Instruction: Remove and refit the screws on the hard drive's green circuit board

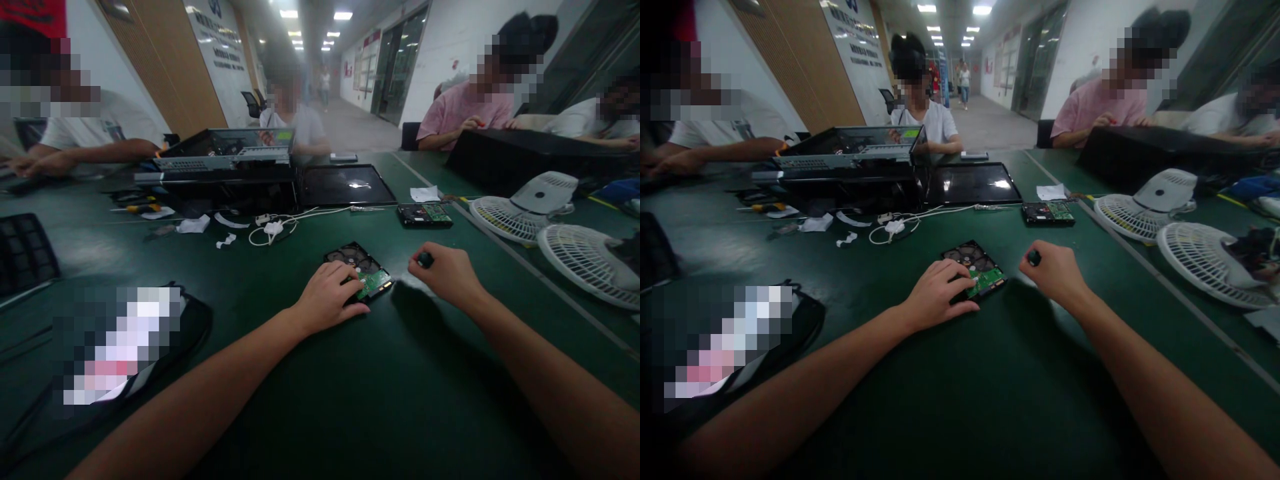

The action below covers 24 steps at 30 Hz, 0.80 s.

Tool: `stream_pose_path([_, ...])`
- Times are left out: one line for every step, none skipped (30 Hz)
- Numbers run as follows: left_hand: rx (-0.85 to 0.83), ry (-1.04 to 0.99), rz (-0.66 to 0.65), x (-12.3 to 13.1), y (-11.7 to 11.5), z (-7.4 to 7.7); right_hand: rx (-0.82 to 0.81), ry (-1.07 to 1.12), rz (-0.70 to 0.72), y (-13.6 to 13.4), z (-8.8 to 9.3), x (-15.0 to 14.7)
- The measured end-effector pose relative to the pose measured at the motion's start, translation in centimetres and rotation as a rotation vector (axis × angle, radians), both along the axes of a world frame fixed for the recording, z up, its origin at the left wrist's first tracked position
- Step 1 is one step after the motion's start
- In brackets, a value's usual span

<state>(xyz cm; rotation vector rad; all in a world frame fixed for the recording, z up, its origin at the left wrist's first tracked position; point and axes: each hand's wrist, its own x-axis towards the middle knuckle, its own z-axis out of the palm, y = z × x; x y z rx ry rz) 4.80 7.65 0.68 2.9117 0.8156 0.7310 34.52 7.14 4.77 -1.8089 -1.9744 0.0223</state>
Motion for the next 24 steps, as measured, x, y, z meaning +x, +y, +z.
stream_pose_path([0.007, 0.004, 0.001, 0.1, 0.0, 0.0, 0.012, 0.021, 0.054, -0.6, 0.0, -1.1])
stream_pose_path([0.013, 0.006, 0.002, 0.1, 0.0, -0.1, -0.003, 0.034, 0.125, -1.1, 0.0, -2.1])
stream_pose_path([0.018, 0.006, 0.005, 0.2, 0.0, -0.2, -0.015, 0.046, 0.184, -1.6, -0.1, -3.1])
stream_pose_path([0.022, 0.003, 0.008, 0.3, 0.0, -0.2, -0.028, 0.049, 0.239, -2.0, -0.1, -3.8])
stream_pose_path([0.025, -0.001, 0.012, 0.4, -0.1, -0.3, -0.033, 0.052, 0.287, -2.4, -0.2, -4.5])
stream_pose_path([0.026, -0.007, 0.016, 0.5, -0.1, -0.4, -0.039, 0.056, 0.332, -2.6, -0.3, -5.0])
stream_pose_path([0.028, -0.014, 0.021, 0.5, -0.1, -0.5, -0.039, 0.06, 0.364, -2.8, -0.4, -5.4])
stream_pose_path([0.029, -0.02, 0.026, 0.6, -0.1, -0.6, -0.035, 0.067, 0.387, -2.8, -0.6, -5.7])
stream_pose_path([0.03, -0.027, 0.03, 0.6, -0.1, -0.6, -0.027, 0.078, 0.401, -2.9, -0.7, -5.8])
stream_pose_path([0.03, -0.033, 0.032, 0.6, -0.1, -0.6, -0.016, 0.088, 0.412, -2.8, -0.9, -6.0])
stream_pose_path([0.03, -0.038, 0.032, 0.6, -0.1, -0.7, -0.009, 0.095, 0.423, -2.8, -1.1, -6.0])
stream_pose_path([0.028, -0.041, 0.029, 0.5, -0.1, -0.7, -0.008, 0.095, 0.435, -2.7, -1.2, -6.0])
stream_pose_path([0.026, -0.041, 0.022, 0.5, -0.1, -0.7, -0.01, 0.086, 0.445, -2.7, -1.3, -6.0])
stream_pose_path([0.025, -0.04, 0.012, 0.4, 0.0, -0.7, -0.015, 0.07, 0.454, -2.7, -1.5, -6.0])
stream_pose_path([0.026, -0.04, 0.001, 0.3, 0.0, -0.8, -0.019, 0.049, 0.459, -2.7, -1.6, -6.0])
stream_pose_path([0.028, -0.04, -0.01, 0.3, 0.1, -0.8, -0.021, 0.028, 0.461, -2.7, -1.7, -6.0])
stream_pose_path([0.032, -0.042, -0.019, 0.3, 0.1, -0.8, -0.018, 0.011, 0.46, -2.7, -1.7, -6.0])
stream_pose_path([0.035, -0.043, -0.024, 0.2, 0.1, -0.8, -0.015, -0.004, 0.46, -2.7, -1.8, -6.0])
stream_pose_path([0.037, -0.045, -0.026, 0.2, 0.1, -0.8, -0.014, -0.019, 0.461, -2.8, -1.8, -6.1])
stream_pose_path([0.037, -0.046, -0.027, 0.2, 0.1, -0.9, -0.013, -0.035, 0.461, -2.8, -1.8, -6.1])
stream_pose_path([0.035, -0.047, -0.027, 0.3, 0.1, -0.9, -0.015, -0.054, 0.46, -2.9, -1.8, -6.1])
stream_pose_path([0.032, -0.046, -0.027, 0.3, 0.1, -0.8, -0.015, -0.075, 0.458, -2.9, -1.8, -6.1])
stream_pose_path([0.029, -0.046, -0.027, 0.3, 0.1, -0.8, -0.015, -0.097, 0.457, -2.9, -1.8, -6.1])
stream_pose_path([0.028, -0.046, -0.026, 0.3, 0.1, -0.8, -0.014, -0.12, 0.458, -3.0, -1.7, -6.2])
